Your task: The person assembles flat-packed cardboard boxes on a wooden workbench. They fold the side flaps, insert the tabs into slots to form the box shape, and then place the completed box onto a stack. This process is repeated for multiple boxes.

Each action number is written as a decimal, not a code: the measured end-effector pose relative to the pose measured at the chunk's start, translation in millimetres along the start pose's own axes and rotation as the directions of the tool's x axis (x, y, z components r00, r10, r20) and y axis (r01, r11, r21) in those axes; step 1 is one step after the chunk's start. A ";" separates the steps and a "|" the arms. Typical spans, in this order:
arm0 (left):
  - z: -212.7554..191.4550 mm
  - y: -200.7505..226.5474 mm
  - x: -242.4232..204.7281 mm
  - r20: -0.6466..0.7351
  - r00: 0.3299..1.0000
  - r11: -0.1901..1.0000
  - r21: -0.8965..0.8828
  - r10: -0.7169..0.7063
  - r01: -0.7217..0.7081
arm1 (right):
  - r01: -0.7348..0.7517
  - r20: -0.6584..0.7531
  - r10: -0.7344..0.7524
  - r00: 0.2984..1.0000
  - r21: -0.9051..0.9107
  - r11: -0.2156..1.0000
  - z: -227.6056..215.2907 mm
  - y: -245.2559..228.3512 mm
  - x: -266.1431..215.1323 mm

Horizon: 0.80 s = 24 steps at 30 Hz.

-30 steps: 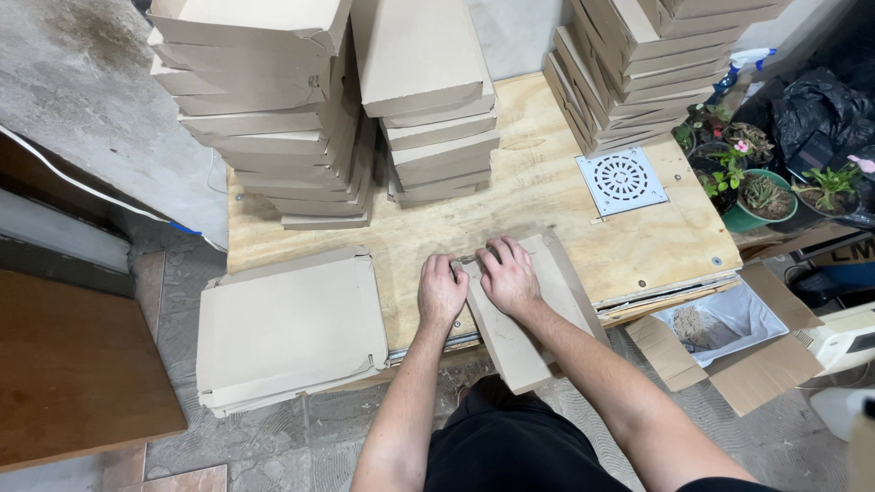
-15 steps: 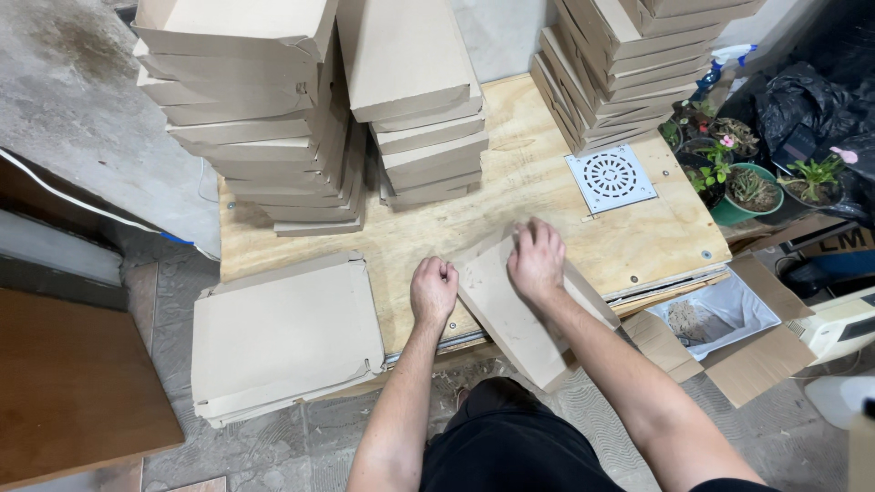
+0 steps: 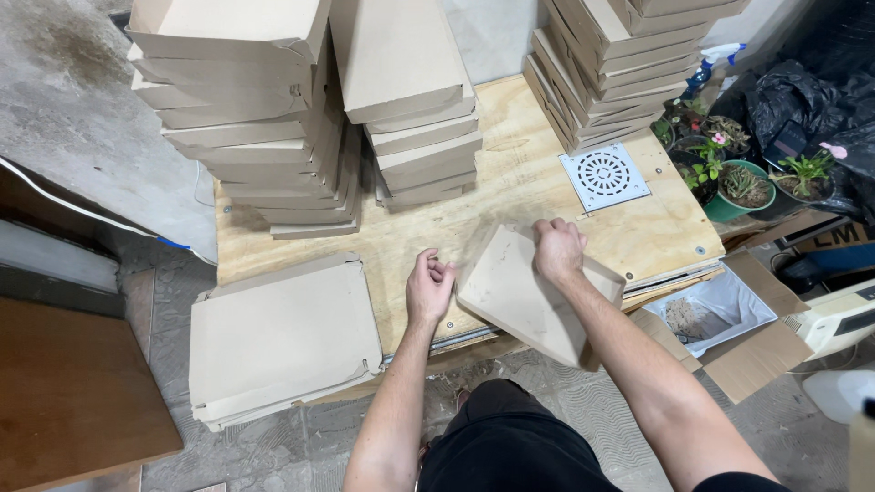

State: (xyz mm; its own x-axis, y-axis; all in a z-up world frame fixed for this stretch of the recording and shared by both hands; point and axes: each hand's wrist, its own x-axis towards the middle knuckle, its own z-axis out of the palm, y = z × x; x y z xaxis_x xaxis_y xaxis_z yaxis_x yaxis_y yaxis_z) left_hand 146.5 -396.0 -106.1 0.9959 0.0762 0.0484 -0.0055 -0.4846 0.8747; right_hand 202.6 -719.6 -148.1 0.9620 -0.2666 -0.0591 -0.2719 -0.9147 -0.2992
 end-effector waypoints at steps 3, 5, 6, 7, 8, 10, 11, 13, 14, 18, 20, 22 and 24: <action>0.5 -1.5 0.8 -0.034 0.999 0.999 -0.033 0.020 -0.021 | 0.154 0.015 -0.154 0.988 0.032 0.988 -20.7 -27.9 -17.8; 5.3 -7.2 2.5 -0.044 0.999 0.999 -0.035 0.029 -0.031 | 0.253 -0.005 -0.253 0.967 -0.028 0.967 -25.7 -53.4 -32.6; 7.6 -9.9 3.6 -0.054 0.998 0.998 -0.038 0.039 -0.041 | 0.349 -0.020 -0.352 0.936 -0.089 0.933 -28.3 -66.4 -39.7; 7.6 -9.7 3.3 -0.055 0.998 0.998 -0.037 0.039 -0.041 | 0.350 -0.019 -0.353 0.936 -0.088 0.933 -30.0 -77.7 -48.1; 7.8 -9.4 3.2 -0.074 0.996 0.998 -0.034 0.057 -0.060 | 0.430 -0.036 -0.433 0.901 -0.058 0.901 -31.7 -89.0 -56.4; 9.7 -10.9 4.1 -0.091 0.993 0.996 -0.030 0.075 -0.078 | 0.507 -0.054 -0.508 0.860 -0.028 0.862 -24.8 -103.0 -65.1; 11.7 -12.7 5.7 -0.092 0.990 0.994 -0.008 0.103 -0.104 | 0.567 -0.085 -0.564 0.822 0.024 0.823 -16.4 -105.9 -64.8; 16.0 -19.9 9.8 -0.093 0.987 0.991 0.015 0.132 -0.131 | 0.625 -0.120 -0.615 0.779 0.073 0.777 -7.7 -109.0 -65.0; 18.2 -25.4 12.4 -0.100 0.981 0.986 0.037 0.165 -0.162 | 0.601 -0.131 -0.593 0.795 0.038 0.798 -7.4 -109.4 -65.4; 18.8 -31.1 13.8 -0.085 0.985 0.988 0.066 0.148 -0.143 | 0.325 -0.237 -0.328 0.915 -0.052 0.944 -19.2 -91.5 -65.3; 18.5 -30.7 14.6 -0.078 0.987 0.989 0.068 0.140 -0.135 | 0.194 -0.289 -0.209 0.934 -0.081 0.978 -25.2 -69.0 -58.6; 19.0 -30.9 15.2 -0.070 0.989 0.989 0.069 0.132 -0.127 | 0.057 -0.344 -0.089 0.935 -0.102 0.993 -30.7 -46.9 -51.6; 18.4 -32.0 14.1 -0.046 0.986 0.986 0.047 0.161 -0.159 | -0.102 -0.355 0.065 0.933 -0.087 0.991 -34.8 -25.8 -46.6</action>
State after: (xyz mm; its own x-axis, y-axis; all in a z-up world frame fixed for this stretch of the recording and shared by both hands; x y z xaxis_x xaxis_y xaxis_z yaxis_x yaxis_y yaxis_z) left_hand 162.3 -395.4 -142.3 0.9768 0.0374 0.2107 -0.1591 -0.5312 0.8322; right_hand 164.0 -694.1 -104.5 0.8706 -0.4158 0.2632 -0.3697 -0.9056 -0.2080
